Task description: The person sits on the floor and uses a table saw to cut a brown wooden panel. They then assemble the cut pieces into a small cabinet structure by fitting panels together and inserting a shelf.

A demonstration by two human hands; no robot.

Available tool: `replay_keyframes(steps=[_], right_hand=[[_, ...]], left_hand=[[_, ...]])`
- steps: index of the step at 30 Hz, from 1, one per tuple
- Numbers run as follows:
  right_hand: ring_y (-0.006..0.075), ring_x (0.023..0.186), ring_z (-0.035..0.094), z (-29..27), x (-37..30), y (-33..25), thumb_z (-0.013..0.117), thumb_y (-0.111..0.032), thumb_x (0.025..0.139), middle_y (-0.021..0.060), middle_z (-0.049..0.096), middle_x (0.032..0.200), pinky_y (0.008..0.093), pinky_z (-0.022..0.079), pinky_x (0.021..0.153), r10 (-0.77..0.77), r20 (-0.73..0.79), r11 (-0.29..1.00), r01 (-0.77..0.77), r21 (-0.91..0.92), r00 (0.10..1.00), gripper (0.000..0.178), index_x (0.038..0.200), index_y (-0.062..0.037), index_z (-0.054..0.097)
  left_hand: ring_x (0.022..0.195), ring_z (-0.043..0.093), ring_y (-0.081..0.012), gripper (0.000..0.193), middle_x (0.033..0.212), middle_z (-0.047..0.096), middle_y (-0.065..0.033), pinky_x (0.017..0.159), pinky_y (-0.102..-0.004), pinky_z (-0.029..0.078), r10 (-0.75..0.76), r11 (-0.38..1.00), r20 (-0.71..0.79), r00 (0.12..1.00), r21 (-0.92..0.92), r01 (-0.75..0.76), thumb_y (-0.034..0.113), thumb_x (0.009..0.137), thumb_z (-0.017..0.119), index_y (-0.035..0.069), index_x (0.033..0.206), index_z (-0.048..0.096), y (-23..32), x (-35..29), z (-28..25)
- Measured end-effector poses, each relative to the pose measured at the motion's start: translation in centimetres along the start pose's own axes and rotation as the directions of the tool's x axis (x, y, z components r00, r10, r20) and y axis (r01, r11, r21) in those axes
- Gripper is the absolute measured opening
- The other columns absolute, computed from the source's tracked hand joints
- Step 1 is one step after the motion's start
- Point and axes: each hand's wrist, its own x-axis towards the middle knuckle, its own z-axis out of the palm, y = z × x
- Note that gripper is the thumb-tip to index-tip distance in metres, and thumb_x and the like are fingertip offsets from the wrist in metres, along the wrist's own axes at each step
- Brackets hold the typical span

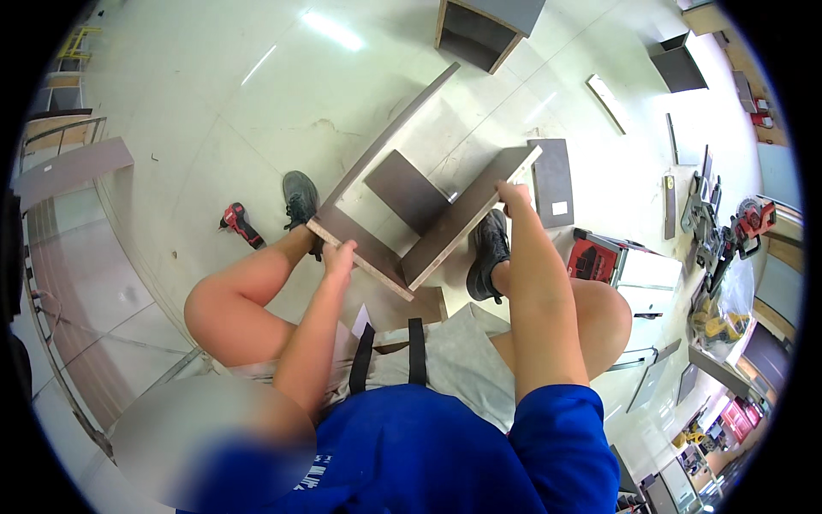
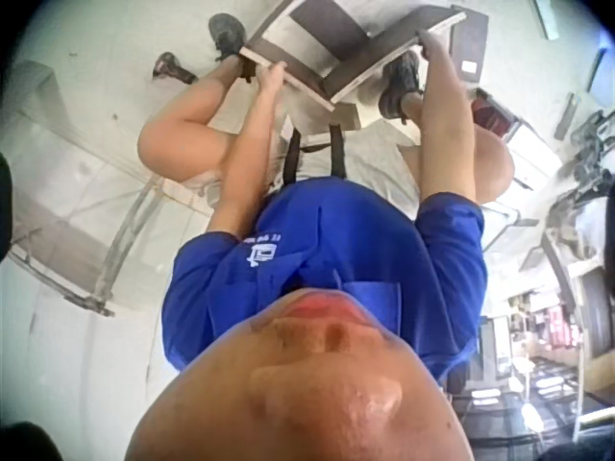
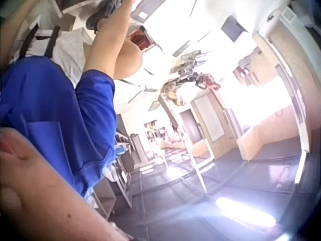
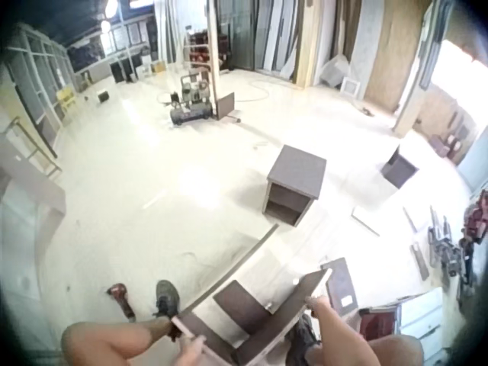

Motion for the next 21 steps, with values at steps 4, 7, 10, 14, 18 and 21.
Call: replay_keyframes(steps=[4, 7, 10, 14, 18, 21], right_hand=[[0.0130, 0.037, 0.043, -0.9, -2.0, 3.4, 0.072, -0.023, 0.077, 0.0092, 0.060, 0.066, 0.0312, 0.030, 0.033, -0.023, 0.044, 0.981, 0.015, 0.194, 0.999, 0.030, 0.083, 0.0050, 0.063], [0.0141, 0.039, 0.045, -0.9, -2.8, 5.5, 0.071, -0.022, 0.078, 0.0108, 0.062, 0.068, 0.0328, 0.032, 0.035, -0.056, -0.020, 0.968, 0.059, 0.245, 0.998, 0.031, 0.086, 0.0063, 0.064], [0.0177, 0.048, 0.056, -0.8, -3.5, 6.7, 0.072, -0.027, 0.076, 0.0116, 0.065, 0.070, 0.0343, 0.044, 0.043, 0.001, -0.163, 0.987, 0.025, 0.159, 0.987, 0.036, 0.089, 0.0056, 0.067], [0.0232, 0.061, 0.064, -0.6, -1.8, 6.3, 0.073, -0.032, 0.074, 0.0132, 0.066, 0.073, 0.0369, 0.051, 0.056, -0.176, -0.284, 0.982, 0.188, 0.016, 0.943, 0.039, 0.090, 0.0038, 0.069], [0.0348, 0.088, 0.070, -0.2, -1.2, 5.4, 0.070, -0.039, 0.072, 0.0228, 0.071, 0.086, 0.0422, 0.052, 0.086, -0.303, -0.309, 0.953, 0.295, -0.072, 0.902, 0.048, 0.094, 0.0035, 0.073], [0.0419, 0.094, 0.067, 0.4, -1.8, 3.6, 0.069, -0.040, 0.071, 0.0278, 0.069, 0.092, 0.0448, 0.051, 0.090, -0.349, -0.312, 0.937, 0.323, -0.132, 0.884, 0.054, 0.094, 0.0091, 0.068]], left_hand=[[0.075, 0.060, -0.0196, 0.021, 0.087, 0.064, -0.0093, 0.068, -0.0364, 0.048, 0.049, 0.993, 0.053, 0.997, 0.103, -0.054, 0.004, 0.074, 0.066, -0.007, 0.092, 0.061, 0.9, 1.3, -0.2], [0.078, 0.061, -0.0215, 0.024, 0.086, 0.065, -0.0137, 0.068, -0.0375, 0.048, -0.031, 0.986, 0.037, 0.999, 0.163, 0.024, 0.008, 0.072, 0.068, -0.009, 0.088, 0.063, 0.5, 2.0, -0.2], [0.079, 0.062, -0.0249, 0.028, 0.085, 0.064, -0.0145, 0.069, -0.0390, 0.049, -0.065, 0.968, -0.034, 0.997, 0.241, 0.072, 0.012, 0.072, 0.069, -0.007, 0.091, 0.063, 0.1, 1.1, 0.9], [0.080, 0.061, -0.0248, 0.028, 0.088, 0.065, -0.0135, 0.071, -0.0389, 0.049, -0.139, 0.985, -0.046, 0.989, 0.096, 0.143, 0.009, 0.073, 0.067, -0.006, 0.096, 0.062, -0.5, 0.6, 1.6], [0.081, 0.061, -0.0246, 0.030, 0.092, 0.065, -0.0127, 0.068, -0.0403, 0.049, -0.117, 0.992, -0.040, 0.992, 0.048, 0.119, 0.006, 0.073, 0.066, -0.006, 0.101, 0.061, -1.3, 1.0, 1.4], [0.084, 0.063, -0.0251, 0.034, 0.095, 0.066, -0.0126, 0.074, -0.0402, 0.052, -0.189, 0.976, -0.038, 0.981, 0.104, 0.192, 0.005, 0.074, 0.067, -0.005, 0.106, 0.060, -1.2, 1.8, 0.9]])
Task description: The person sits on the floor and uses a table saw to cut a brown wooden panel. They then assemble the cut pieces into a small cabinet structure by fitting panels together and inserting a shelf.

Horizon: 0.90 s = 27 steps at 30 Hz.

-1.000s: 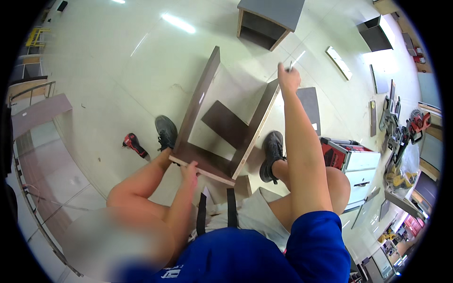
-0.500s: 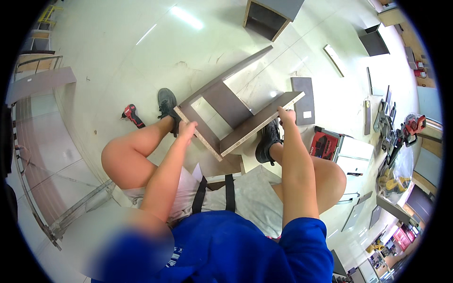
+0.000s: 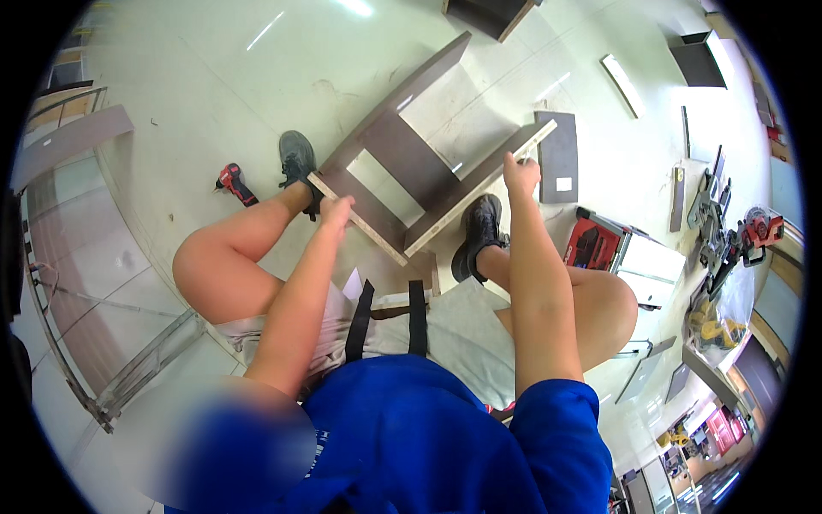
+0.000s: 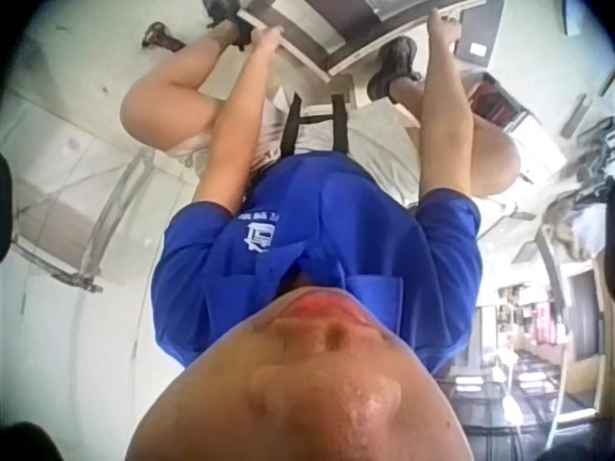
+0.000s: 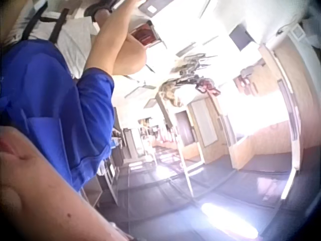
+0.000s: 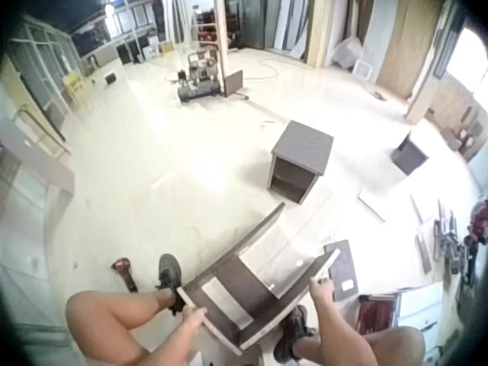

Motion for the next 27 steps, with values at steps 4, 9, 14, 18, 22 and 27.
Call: replay_keyframes(steps=[4, 9, 14, 18, 22, 27], right_hand=[[0.0429, 0.094, 0.067, 0.3, -0.4, -0.9, 0.067, -0.040, 0.071, 0.0280, 0.069, 0.093, 0.0450, 0.050, 0.091, 0.010, 0.001, 1.000, -0.010, 0.007, 1.000, 0.054, 0.092, 0.0096, 0.068], [0.0403, 0.093, 0.068, 0.4, 0.5, -0.3, 0.069, -0.047, 0.072, 0.0268, 0.069, 0.094, 0.0433, 0.051, 0.089, 0.101, 0.067, 0.994, -0.103, 0.025, 0.993, 0.059, 0.092, 0.0085, 0.068], [0.0337, 0.089, 0.069, 2.2, -0.8, 2.2, 0.068, -0.060, 0.078, 0.0235, 0.071, 0.093, 0.0423, 0.052, 0.085, 0.110, 0.123, 0.989, -0.120, 0.083, 0.986, 0.071, 0.098, 0.0086, 0.067], [0.0154, 0.040, 0.047, 2.4, -5.8, 3.8, 0.059, -0.048, 0.092, 0.0137, 0.069, 0.083, 0.0304, 0.036, 0.036, 0.307, 0.387, 0.415, -0.488, 0.768, 0.870, 0.053, 0.101, 0.0046, 0.065], [0.0155, 0.050, 0.054, 7.0, -9.6, 6.6, 0.056, -0.032, 0.098, 0.0038, 0.058, 0.071, 0.0311, 0.043, 0.040, 0.429, 0.423, 0.656, -0.597, 0.461, 0.798, 0.032, 0.091, -0.0012, 0.063], [0.0147, 0.062, 0.061, 17.6, -12.2, 12.1, 0.053, -0.025, 0.100, 0.0063, 0.067, 0.079, 0.0306, 0.048, 0.055, 0.472, 0.420, 0.416, -0.616, 0.669, 0.775, 0.030, 0.091, 0.0003, 0.067]], left_hand=[[0.100, 0.064, -0.0316, 0.043, 0.113, 0.063, -0.0185, 0.091, -0.0433, 0.050, 0.063, 0.995, -0.052, 0.997, 0.075, -0.059, 0.010, 0.077, 0.070, -0.005, 0.115, 0.057, 1.9, -0.7, -0.9], [0.112, 0.058, -0.0399, 0.057, 0.123, 0.059, -0.0248, 0.100, -0.0467, 0.044, 0.911, 0.370, -0.164, 0.377, 0.727, -0.578, 0.021, 0.080, 0.075, -0.004, 0.126, 0.052, 5.7, 1.3, -1.4], [0.121, 0.054, -0.0396, 0.068, 0.133, 0.056, -0.0225, 0.104, -0.0443, 0.041, 0.693, 0.192, 0.402, 0.599, 0.697, -0.691, 0.036, 0.084, 0.071, -0.003, 0.134, 0.049, 12.4, 4.7, 0.7], [0.134, 0.046, -0.0311, 0.068, 0.146, 0.047, -0.0185, 0.106, -0.0449, 0.040, 0.219, 0.743, 0.587, 0.779, 0.417, -0.523, 0.049, 0.096, 0.053, 0.001, 0.144, 0.042, 16.2, 11.7, 2.9], [0.139, 0.041, -0.0300, 0.075, 0.150, 0.043, -0.0169, 0.110, -0.0505, 0.033, -0.008, 0.774, 0.482, 0.876, 0.557, -0.300, 0.059, 0.100, 0.036, 0.000, 0.146, 0.040, 16.5, 16.9, 4.0], [0.144, 0.031, -0.0294, 0.078, 0.156, 0.033, -0.0151, 0.115, -0.0474, 0.028, -0.226, 0.719, 0.500, 0.836, 0.665, -0.203, 0.062, 0.099, 0.032, 0.002, 0.151, 0.033, 16.4, 19.0, 7.1]])
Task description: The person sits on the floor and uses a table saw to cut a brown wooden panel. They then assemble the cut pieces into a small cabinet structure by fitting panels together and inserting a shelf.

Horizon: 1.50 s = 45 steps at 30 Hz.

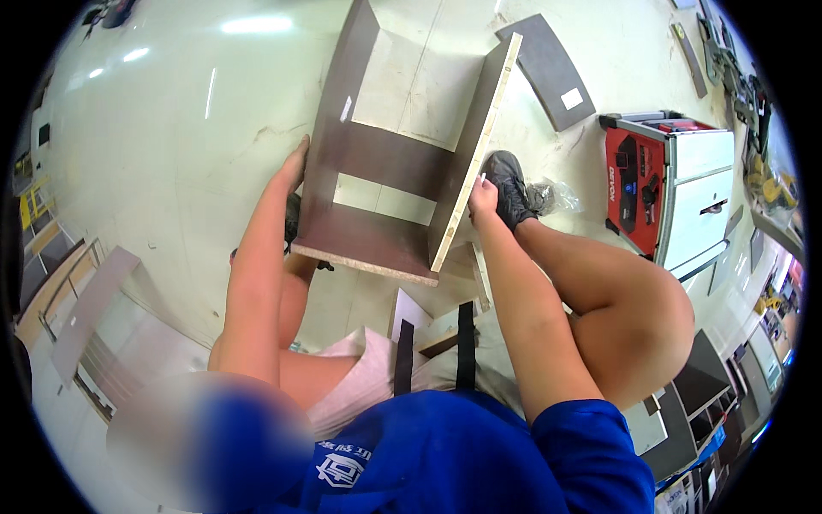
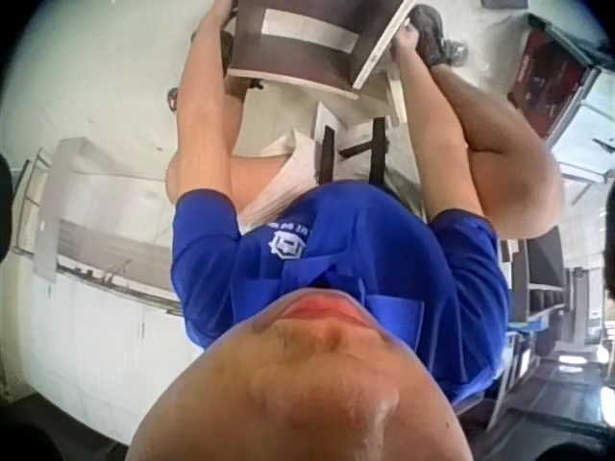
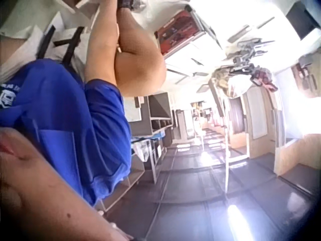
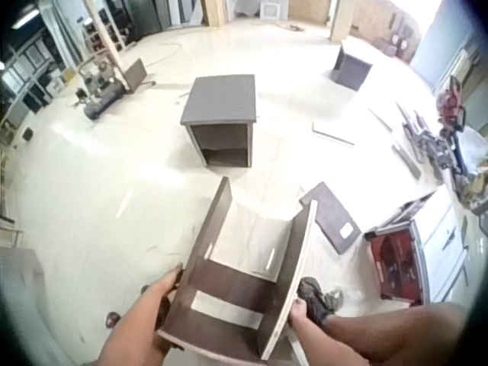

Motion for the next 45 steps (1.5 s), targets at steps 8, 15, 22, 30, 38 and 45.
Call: replay_keyframes(steps=[8, 15, 22, 30, 38, 45], right_hand=[[0.0130, 0.070, 0.064, 2.9, -1.5, 1.4, 0.056, -0.007, 0.094, 0.0022, 0.067, 0.083, 0.0282, 0.052, 0.060, 0.027, 0.230, 0.817, -0.154, 0.555, 0.973, 0.016, 0.101, -0.0026, 0.069], [0.0161, 0.069, 0.065, 3.6, -0.4, 3.0, 0.051, -0.006, 0.093, 0.0043, 0.068, 0.085, 0.0294, 0.054, 0.060, 0.061, 0.233, 0.698, -0.208, 0.685, 0.971, 0.021, 0.102, -0.0020, 0.069], [0.0186, 0.070, 0.064, 3.7, 0.2, 6.4, 0.040, -0.018, 0.099, 0.0058, 0.067, 0.080, 0.0340, 0.052, 0.064, 0.172, 0.209, 0.536, -0.270, 0.800, 0.963, 0.031, 0.095, -0.0050, 0.068], [0.0172, 0.080, 0.064, 3.4, -3.9, 2.2, 0.052, -0.014, 0.097, 0.0077, 0.071, 0.088, 0.0330, 0.050, 0.077, 0.065, -0.143, 0.996, -0.056, 0.068, 0.988, 0.019, 0.098, -0.0014, 0.066], [0.0209, 0.077, 0.069, 0.5, -5.7, 0.6, 0.055, -0.016, 0.085, 0.0111, 0.071, 0.076, 0.0363, 0.051, 0.072, 0.086, -0.126, 0.996, -0.088, -0.007, 0.988, 0.020, 0.087, -0.0065, 0.073], [0.0253, 0.085, 0.070, 2.2, -0.4, 3.4, 0.055, -0.015, 0.088, 0.0129, 0.074, 0.088, 0.0360, 0.052, 0.078, 0.052, -0.103, 0.978, -0.030, 0.205, 0.993, 0.022, 0.094, -0.0059, 0.074]], left_hand=[[0.138, 0.040, -0.0294, 0.075, 0.151, 0.041, -0.0140, 0.110, -0.0457, 0.035, -0.035, 0.998, 0.134, 0.990, -0.039, 0.041, 0.060, 0.099, 0.034, 0.004, 0.149, 0.035, -1.7, 2.3, 2.1], [0.135, 0.043, -0.0287, 0.072, 0.148, 0.044, -0.0134, 0.108, -0.0450, 0.037, -0.041, 0.998, 0.181, 0.983, -0.043, 0.050, 0.058, 0.100, 0.035, 0.004, 0.147, 0.039, -1.4, 2.9, 1.6], [0.132, 0.046, -0.0281, 0.068, 0.145, 0.047, -0.0129, 0.106, -0.0443, 0.040, -0.061, 0.998, 0.249, 0.967, 0.023, 0.057, 0.056, 0.100, 0.037, 0.005, 0.145, 0.042, 1.5, 4.2, 2.5], [0.129, 0.049, -0.0273, 0.064, 0.142, 0.050, -0.0123, 0.104, -0.0436, 0.042, -0.113, 0.993, 0.194, 0.974, -0.014, 0.118, 0.054, 0.101, 0.038, 0.006, 0.142, 0.046, 2.9, 3.6, 2.0], [0.120, 0.056, -0.0258, 0.051, 0.132, 0.057, -0.0140, 0.098, -0.0411, 0.047, 0.277, 0.930, -0.334, 0.901, -0.145, -0.339, 0.043, 0.102, 0.044, 0.003, 0.134, 0.051, 5.8, 0.4, 1.1], [0.085, 0.069, -0.0204, 0.016, 0.091, 0.070, -0.0122, 0.076, -0.0334, 0.057, 0.827, 0.559, -0.199, 0.525, 0.207, -0.803, 0.009, 0.097, 0.054, -0.003, 0.101, 0.063, 10.4, -8.8, 18.4]])
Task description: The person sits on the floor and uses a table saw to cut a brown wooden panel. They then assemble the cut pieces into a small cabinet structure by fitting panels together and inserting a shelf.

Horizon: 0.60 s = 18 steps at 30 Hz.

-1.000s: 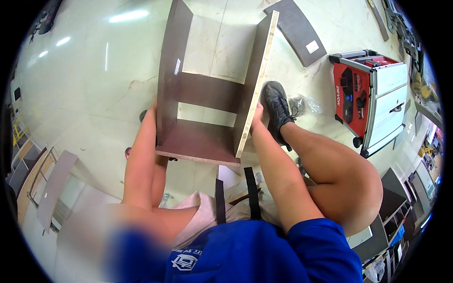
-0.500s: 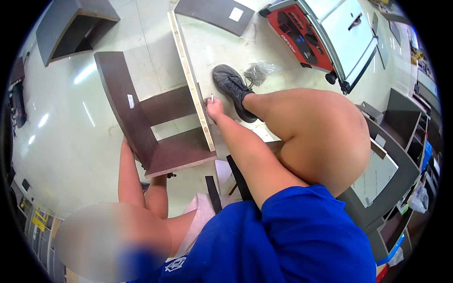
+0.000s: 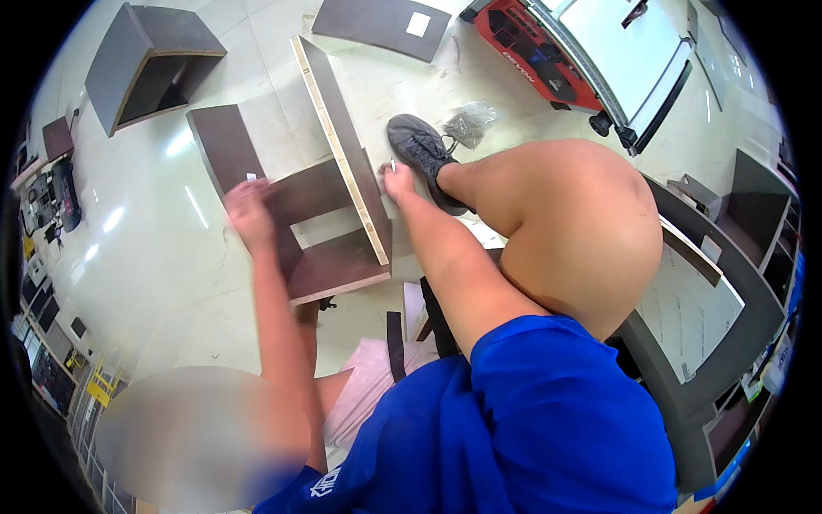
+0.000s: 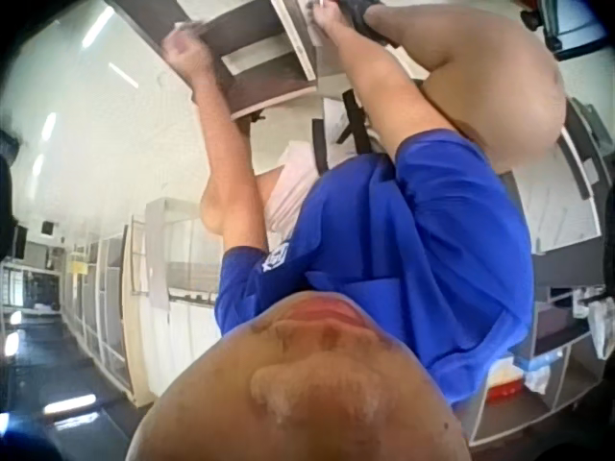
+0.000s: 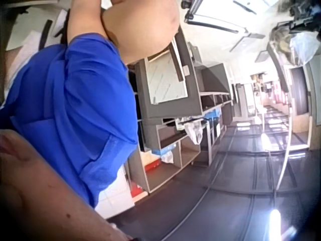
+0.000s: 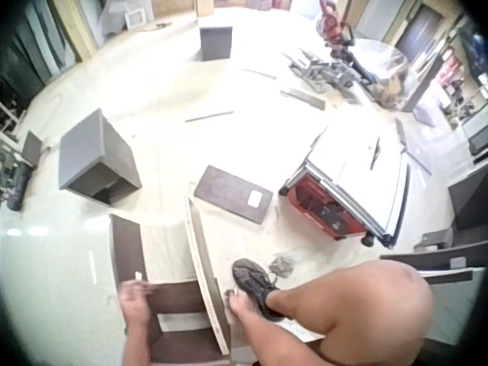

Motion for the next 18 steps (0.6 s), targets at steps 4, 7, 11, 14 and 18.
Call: replay_keyframes(steps=[4, 7, 11, 14, 18], right_hand=[[0.0220, 0.097, 0.067, 1.8, 2.8, -0.3, 0.054, -0.013, 0.091, 0.0124, 0.073, 0.098, 0.0333, 0.049, 0.090, -0.092, -0.016, 0.991, 0.093, 0.095, 0.996, 0.023, 0.101, -0.0031, 0.073], [0.0205, 0.097, 0.067, 2.3, 2.3, -1.7, 0.055, -0.014, 0.091, 0.0119, 0.073, 0.097, 0.0329, 0.049, 0.088, -0.033, 0.060, 0.996, 0.028, 0.088, 0.998, 0.025, 0.104, -0.0027, 0.072], [0.0187, 0.091, 0.067, 3.1, 2.3, -0.4, 0.055, -0.015, 0.093, 0.0114, 0.072, 0.094, 0.0321, 0.050, 0.082, -0.069, 0.053, 0.989, 0.061, 0.132, 0.996, 0.028, 0.113, -0.0017, 0.070], [0.0189, 0.091, 0.067, 3.8, 0.3, -1.8, 0.055, -0.016, 0.094, 0.0119, 0.073, 0.096, 0.0325, 0.051, 0.082, -0.065, 0.001, 0.995, 0.064, 0.070, 0.998, 0.029, 0.115, -0.0015, 0.069], [0.0215, 0.095, 0.068, 3.4, -0.5, -3.3, 0.054, -0.016, 0.094, 0.0150, 0.072, 0.102, 0.0335, 0.051, 0.086, -0.084, 0.014, 0.996, 0.084, -0.034, 0.996, 0.031, 0.118, -0.0020, 0.067]], left_hand=[[0.130, 0.049, -0.0264, 0.053, 0.135, 0.057, -0.0156, 0.102, -0.0484, 0.043, -0.678, 0.722, 0.293, 0.675, 0.090, 0.686, 0.039, 0.103, 0.044, -0.002, 0.137, 0.050, -10.8, -3.6, 8.1], [0.103, 0.061, -0.0209, 0.040, 0.111, 0.065, -0.0108, 0.087, -0.0373, 0.051, -0.642, 0.698, 0.383, 0.665, -0.067, 0.713, 0.029, 0.103, 0.042, -0.001, 0.120, 0.061, -14.4, -3.6, 10.7], [0.078, 0.066, -0.0163, 0.027, 0.093, 0.068, -0.0085, 0.069, -0.0291, 0.055, -0.611, 0.664, 0.437, 0.660, -0.171, 0.728, 0.017, 0.098, 0.051, -0.003, 0.109, 0.065, -14.2, -4.0, 12.5], [0.077, 0.065, -0.0149, 0.027, 0.094, 0.068, -0.0086, 0.068, -0.0286, 0.054, -0.613, 0.701, 0.408, 0.677, -0.115, 0.704, 0.017, 0.098, 0.052, -0.004, 0.109, 0.065, -14.7, -4.4, 12.5], [0.080, 0.059, -0.0088, 0.030, 0.094, 0.067, -0.0024, 0.072, -0.0245, 0.049, -0.605, 0.736, 0.430, 0.670, -0.018, 0.677, 0.022, 0.101, 0.050, -0.001, 0.111, 0.067, -15.3, -5.0, 12.6]])
